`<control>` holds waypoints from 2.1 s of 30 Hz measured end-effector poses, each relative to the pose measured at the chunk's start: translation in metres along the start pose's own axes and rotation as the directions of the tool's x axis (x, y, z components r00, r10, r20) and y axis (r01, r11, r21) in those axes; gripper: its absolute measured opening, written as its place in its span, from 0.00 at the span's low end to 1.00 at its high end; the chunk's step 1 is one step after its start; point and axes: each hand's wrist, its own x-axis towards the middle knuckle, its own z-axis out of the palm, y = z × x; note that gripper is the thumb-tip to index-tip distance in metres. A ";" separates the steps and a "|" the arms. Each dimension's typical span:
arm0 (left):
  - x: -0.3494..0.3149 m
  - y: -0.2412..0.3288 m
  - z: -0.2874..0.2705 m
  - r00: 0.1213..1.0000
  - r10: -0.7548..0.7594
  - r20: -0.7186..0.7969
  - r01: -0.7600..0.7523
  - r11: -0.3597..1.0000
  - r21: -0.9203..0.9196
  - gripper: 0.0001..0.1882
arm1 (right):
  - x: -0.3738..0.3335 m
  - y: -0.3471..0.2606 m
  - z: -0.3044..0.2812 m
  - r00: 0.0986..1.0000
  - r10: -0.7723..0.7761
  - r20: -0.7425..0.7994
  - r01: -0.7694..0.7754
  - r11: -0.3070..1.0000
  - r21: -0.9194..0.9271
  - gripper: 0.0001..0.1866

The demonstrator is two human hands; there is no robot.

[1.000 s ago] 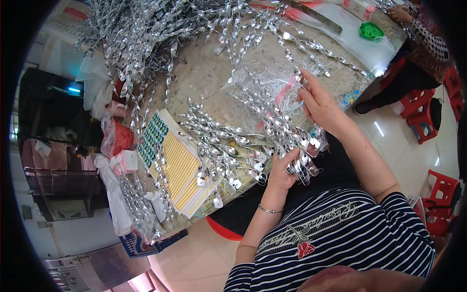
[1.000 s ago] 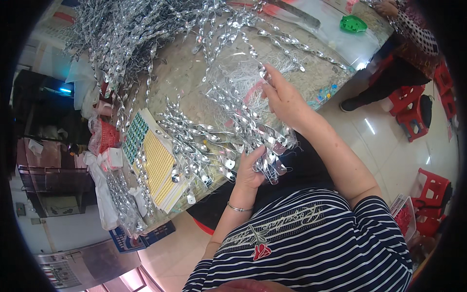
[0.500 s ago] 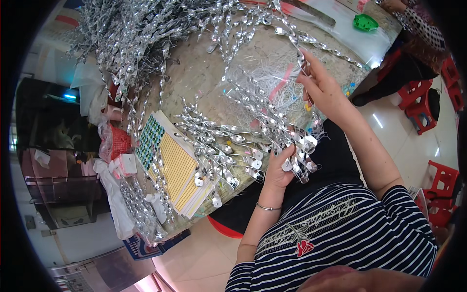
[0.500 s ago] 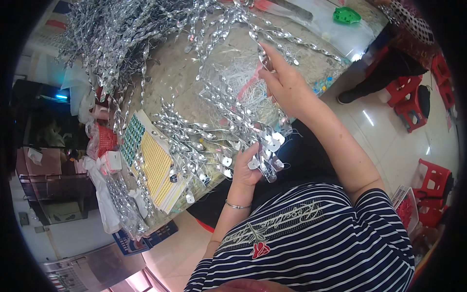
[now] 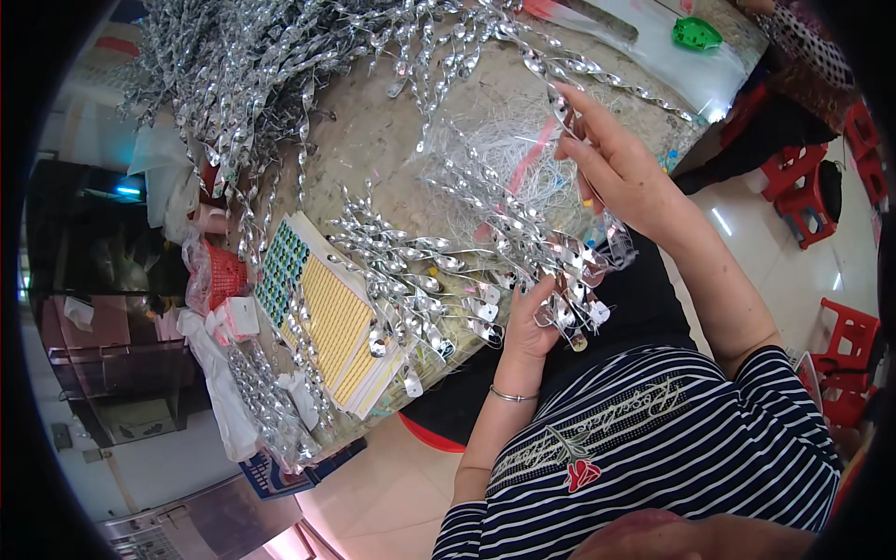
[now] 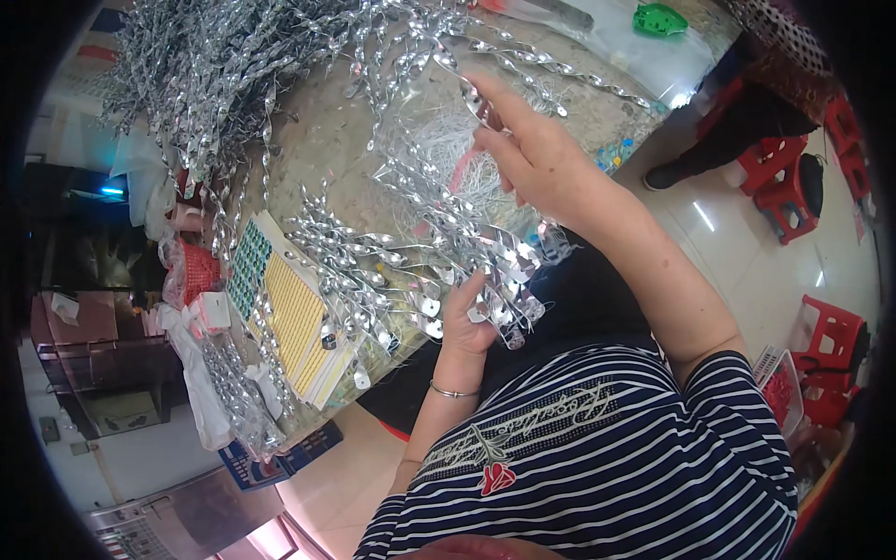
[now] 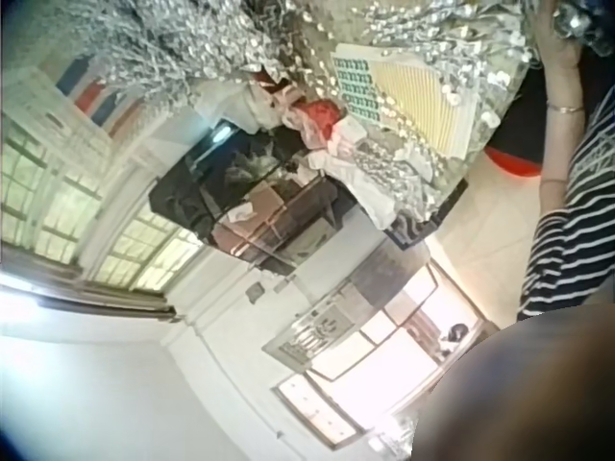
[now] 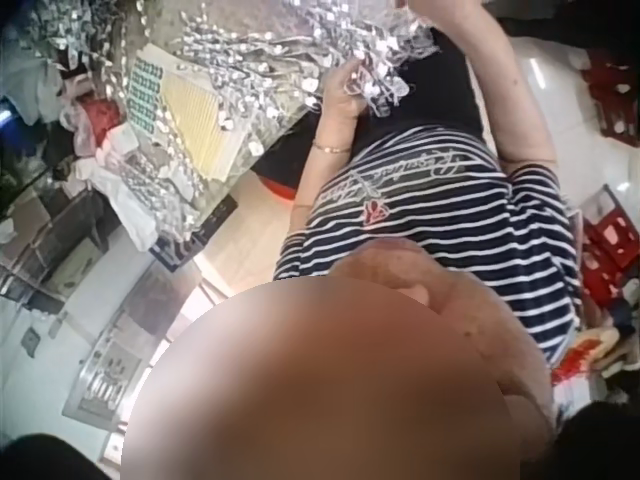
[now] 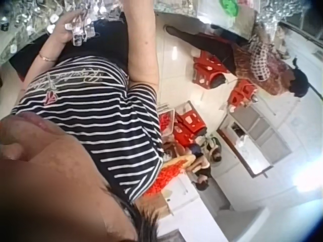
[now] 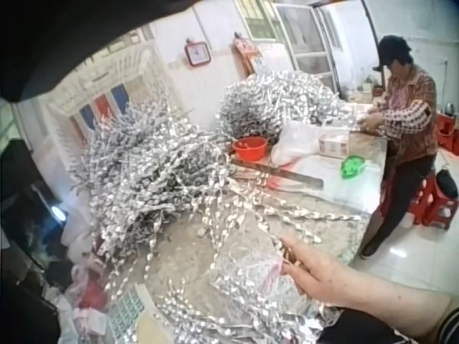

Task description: Packing silver tinsel decorations into plastic bags and sealing them with adhesive labels.

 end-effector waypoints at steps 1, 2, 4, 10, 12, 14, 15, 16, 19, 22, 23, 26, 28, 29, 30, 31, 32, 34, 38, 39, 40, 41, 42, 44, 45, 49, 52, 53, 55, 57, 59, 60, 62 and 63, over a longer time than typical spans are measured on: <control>-0.001 0.000 0.003 1.000 0.006 0.005 -0.006 1.000 -0.008 0.25 | -0.002 0.000 -0.001 1.000 -0.004 0.002 0.004 1.000 0.000 0.29; -0.001 0.001 0.004 1.000 0.012 0.011 -0.012 1.000 -0.017 0.25 | -0.004 0.001 -0.002 1.000 0.001 0.019 -0.001 1.000 -0.017 0.29; -0.002 0.002 0.004 1.000 -0.012 0.021 0.012 1.000 -0.011 0.25 | -0.006 0.004 -0.005 0.999 0.006 0.040 -0.004 0.999 -0.035 0.29; -0.002 -0.004 0.006 0.990 0.071 -0.118 -0.071 0.997 0.005 0.23 | -0.009 0.028 -0.012 0.999 0.029 0.020 -0.026 0.988 -0.150 0.29; -0.001 -0.003 0.008 0.992 0.054 -0.110 -0.055 0.998 -0.007 0.23 | -0.011 0.042 -0.010 0.998 0.060 0.005 -0.057 0.974 -0.218 0.31; 0.000 -0.004 0.001 0.995 0.049 -0.082 -0.050 0.999 -0.003 0.22 | -0.019 0.065 -0.001 1.000 0.021 0.023 -0.015 0.973 -0.229 0.33; 0.000 -0.003 0.001 0.997 0.044 -0.065 -0.043 0.999 0.015 0.22 | -0.022 0.070 0.003 0.999 -0.026 0.042 0.035 0.971 -0.237 0.34; 0.001 -0.002 0.001 0.998 0.038 -0.048 -0.036 0.999 0.033 0.22 | -0.026 0.073 0.005 0.999 -0.014 0.042 0.024 0.971 -0.237 0.34; 0.001 -0.001 0.005 0.996 0.044 -0.076 -0.043 0.999 0.024 0.22 | -0.041 0.079 0.014 0.992 -0.012 0.127 0.037 0.981 -0.189 0.37; 0.003 -0.001 0.007 0.994 0.051 -0.097 -0.050 0.999 0.009 0.21 | -0.051 0.090 0.010 0.988 0.097 0.124 -0.092 0.995 -0.041 0.36; 0.004 -0.002 0.007 0.994 0.053 -0.100 -0.053 0.999 0.003 0.21 | -0.051 0.092 0.007 0.998 0.004 0.063 -0.002 1.000 -0.029 0.35; 0.001 0.000 0.004 0.995 0.072 -0.066 -0.073 0.997 -0.017 0.21 | -0.044 0.046 -0.009 0.952 0.306 0.026 -0.307 0.949 0.077 0.34; 0.000 0.002 0.010 0.997 0.054 -0.047 -0.056 0.998 -0.025 0.20 | -0.045 0.037 -0.010 0.968 0.252 -0.018 -0.250 0.965 0.078 0.33; 0.002 0.000 0.005 0.998 0.041 -0.038 -0.042 0.999 -0.011 0.20 | -0.047 0.035 -0.012 0.965 0.262 -0.006 -0.259 0.957 0.129 0.32; 0.002 -0.001 0.003 0.998 0.041 -0.039 -0.041 0.999 -0.012 0.20 | -0.049 0.031 -0.014 0.962 0.273 0.006 -0.269 0.946 0.178 0.31; 0.003 -0.002 0.001 0.996 0.054 -0.065 -0.054 0.999 0.006 0.20 | -0.051 0.027 -0.015 0.962 0.274 0.007 -0.271 0.946 0.178 0.31; 0.004 -0.003 0.000 0.993 0.068 -0.091 -0.066 0.998 0.024 0.20 | -0.051 0.023 -0.015 0.959 0.282 0.037 -0.283 0.934 0.217 0.29; 0.005 -0.003 0.001 0.993 0.087 -0.079 -0.084 0.996 0.042 0.20 | -0.055 0.022 -0.015 0.955 0.291 0.059 -0.296 0.920 0.257 0.28; 0.006 0.001 0.006 0.996 0.070 -0.051 -0.067 0.996 0.051 0.18 | -0.062 0.018 -0.011 0.929 0.348 0.127 -0.370 0.859 0.354 0.26; 0.005 0.003 0.012 0.997 0.046 -0.060 -0.042 0.997 0.059 0.18 | -0.064 0.015 -0.011 0.914 0.380 0.145 -0.406 0.828 0.388 0.26; 0.004 0.004 0.015 0.997 0.022 -0.069 -0.017 0.998 0.067 0.18 | -0.066 0.013 -0.012 0.913 0.380 0.147 -0.406 0.828 0.387 0.26; 0.006 0.003 0.015 0.997 0.023 -0.069 -0.018 0.998 0.066 0.18 | -0.067 0.012 -0.012 0.902 0.397 0.170 -0.431 0.806 0.407 0.25; 0.008 0.001 0.014 0.994 0.076 -0.076 -0.070 0.994 0.085 0.17 | -0.069 0.010 -0.013 0.891 0.412 0.193 -0.454 0.783 0.425 0.24; 0.011 -0.001 0.012 0.988 0.131 -0.082 -0.122 0.987 0.102 0.16 | -0.076 0.015 -0.008 0.888 0.421 0.187 -0.460 0.794 0.397 0.24; 0.013 -0.001 0.011 0.989 0.118 -0.086 -0.109 0.989 0.098 0.16 | -0.079 0.019 -0.007 0.885 0.431 0.178 -0.466 0.804 0.368 0.23; 0.017 0.000 0.015 0.980 0.158 -0.123 -0.144 0.983 0.116 0.15 | -0.088 0.028 -0.008 0.836 0.482 0.261 -0.546 0.773 0.323 0.21; 0.016 0.002 0.017 0.979 0.150 -0.137 -0.140 0.987 0.083 0.18 | -0.093 0.031 -0.014 0.799 0.510 0.317 -0.601 0.670 0.437 0.19; 0.016 0.001 0.018 0.979 0.150 -0.137 -0.140 0.987 0.081 0.18 | -0.094 0.030 -0.017 0.799 0.511 0.317 -0.601 0.670 0.436 0.19; 0.016 0.001 0.022 0.954 0.189 -0.233 -0.162 0.978 0.130 0.17 | -0.093 0.026 -0.025 0.786 0.557 0.268 -0.607 0.613 0.506 0.18; 0.017 0.000 0.020 0.955 0.198 -0.220 -0.170 0.975 0.143 0.17 | -0.095 0.023 -0.029 0.791 0.547 0.274 -0.600 0.606 0.522 0.19; 0.018 0.000 0.019 0.956 0.208 -0.207 -0.178 0.972 0.155 0.17 | -0.098 0.023 -0.031 0.794 0.547 0.266 -0.592 0.593 0.546 0.19; 0.018 0.000 0.024 0.953 0.217 -0.210 -0.184 0.969 0.165 0.17 | -0.099 0.022 -0.031 0.793 0.548 0.267 -0.593 0.592 0.545 0.19; 0.019 -0.001 0.025 0.951 0.224 -0.215 -0.188 0.966 0.175 0.16 | -0.101 0.019 -0.031 0.786 0.552 0.278 -0.602 0.584 0.544 0.20; 0.019 -0.001 0.025 0.946 0.233 -0.225 -0.196 0.965 0.173 0.16 | -0.102 0.020 -0.032 0.785 0.554 0.277 -0.603 0.584 0.544 0.20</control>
